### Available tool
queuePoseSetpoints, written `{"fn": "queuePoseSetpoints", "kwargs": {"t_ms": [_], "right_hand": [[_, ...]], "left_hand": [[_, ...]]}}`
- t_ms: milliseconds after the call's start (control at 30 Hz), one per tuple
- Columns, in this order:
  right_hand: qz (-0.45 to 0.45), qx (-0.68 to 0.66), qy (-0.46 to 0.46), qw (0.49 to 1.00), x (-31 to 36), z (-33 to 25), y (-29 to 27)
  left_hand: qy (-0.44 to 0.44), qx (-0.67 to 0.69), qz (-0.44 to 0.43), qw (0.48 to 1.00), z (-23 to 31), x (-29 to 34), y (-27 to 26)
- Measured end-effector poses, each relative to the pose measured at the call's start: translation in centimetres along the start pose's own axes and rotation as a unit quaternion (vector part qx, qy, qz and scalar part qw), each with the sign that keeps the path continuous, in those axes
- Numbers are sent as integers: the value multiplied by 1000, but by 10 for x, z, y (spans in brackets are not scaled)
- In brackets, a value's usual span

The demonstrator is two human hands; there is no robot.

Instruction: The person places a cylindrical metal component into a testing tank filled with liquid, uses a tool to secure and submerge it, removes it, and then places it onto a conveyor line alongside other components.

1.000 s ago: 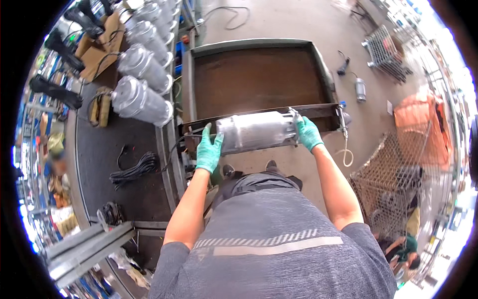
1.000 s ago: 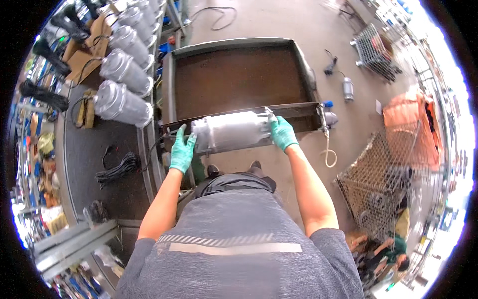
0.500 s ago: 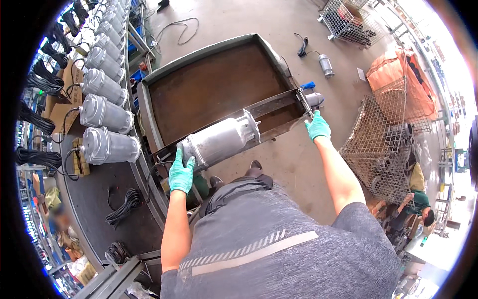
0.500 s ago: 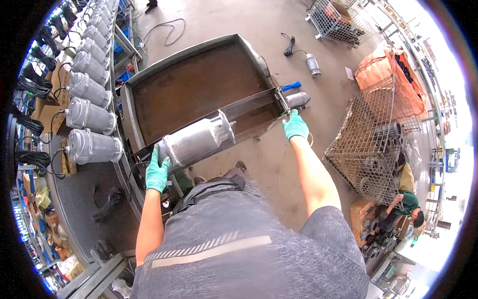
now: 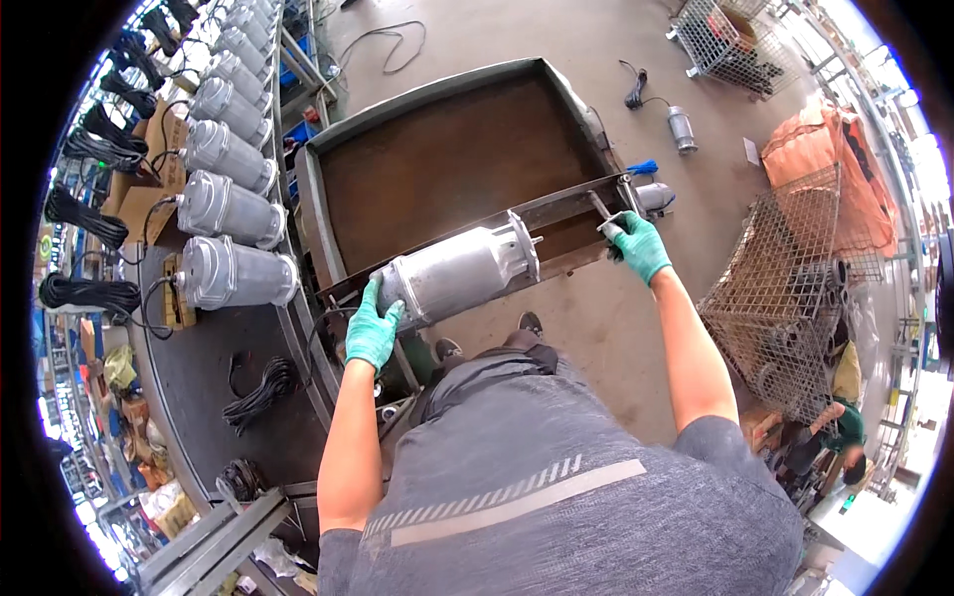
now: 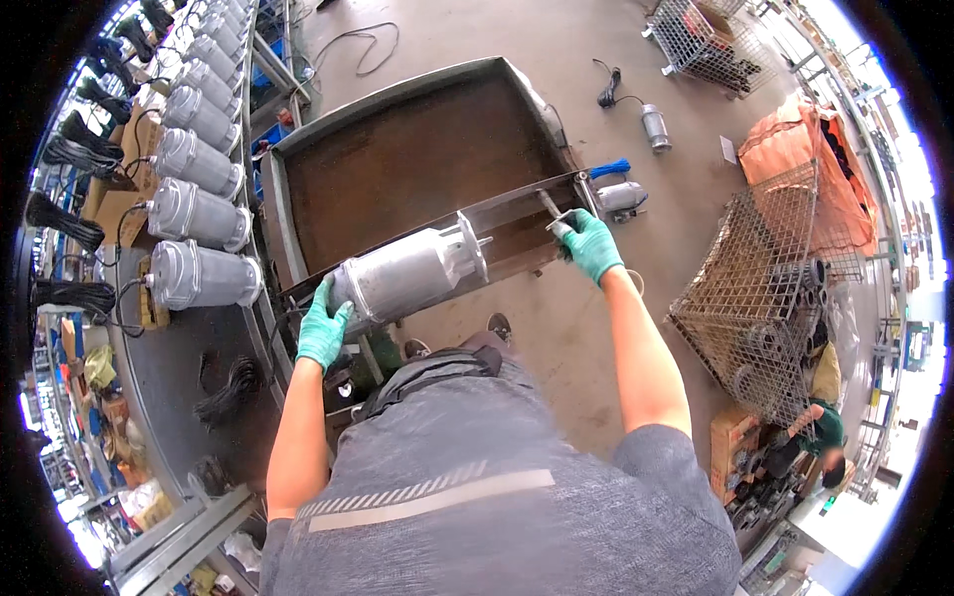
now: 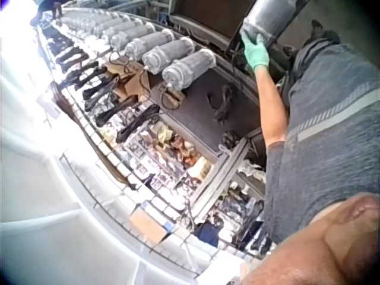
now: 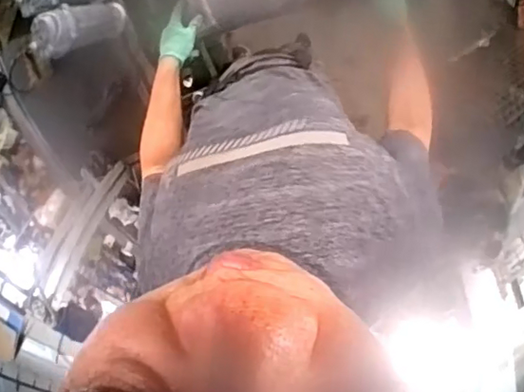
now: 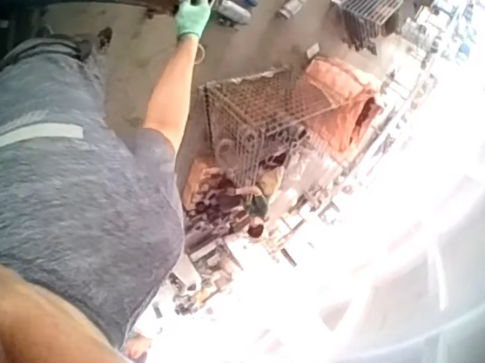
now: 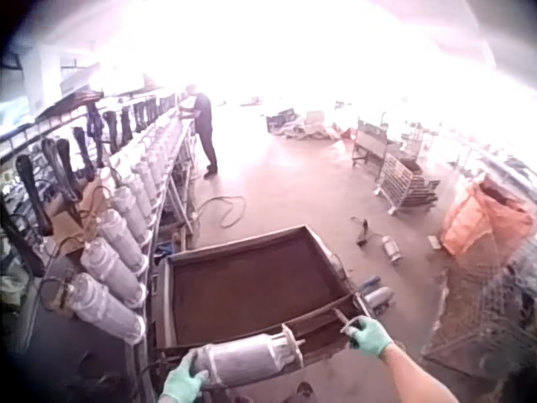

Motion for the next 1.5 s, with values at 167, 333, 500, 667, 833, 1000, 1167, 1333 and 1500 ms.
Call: {"fn": "queuePoseSetpoints", "kwargs": {"t_ms": [167, 333, 500, 667, 833, 1000, 1167, 1333, 1500], "right_hand": [[-5, 150, -254, 955, 40, -83, 41], [-49, 357, -376, 854, 57, -131, 91], [-87, 525, -404, 744, 52, -135, 129], [-100, 586, -395, 701, 58, -147, 147], [-130, 642, -417, 630, 72, -165, 167], [-120, 643, -367, 661, 58, -150, 166], [-86, 674, -271, 682, 62, -169, 170], [-61, 684, -179, 705, 54, -153, 162], [-7, 660, -252, 707, 75, -172, 165]], "left_hand": [[41, 14, -5, 999, -2, -9, 3], [39, 2, -19, 999, -3, -10, 0], [50, -5, -21, 999, 1, -10, -3], [24, -30, -30, 999, 8, -5, -9], [8, -45, -48, 998, 14, -2, -18], [15, -61, -66, 996, 26, 2, -24], [16, -76, -71, 994, 20, 0, -24], [20, -95, -75, 992, 16, -4, -20], [28, -99, -79, 992, 19, 1, -22]]}}
Point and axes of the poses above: each hand's wrist, its own x-axis away from the middle knuckle, its own y-axis out of the palm, z = x × y, the point moved 7 cm from there along -x, towards the middle knuckle, and after that the axes turned 3 degrees about x, right-handed, at the moved point
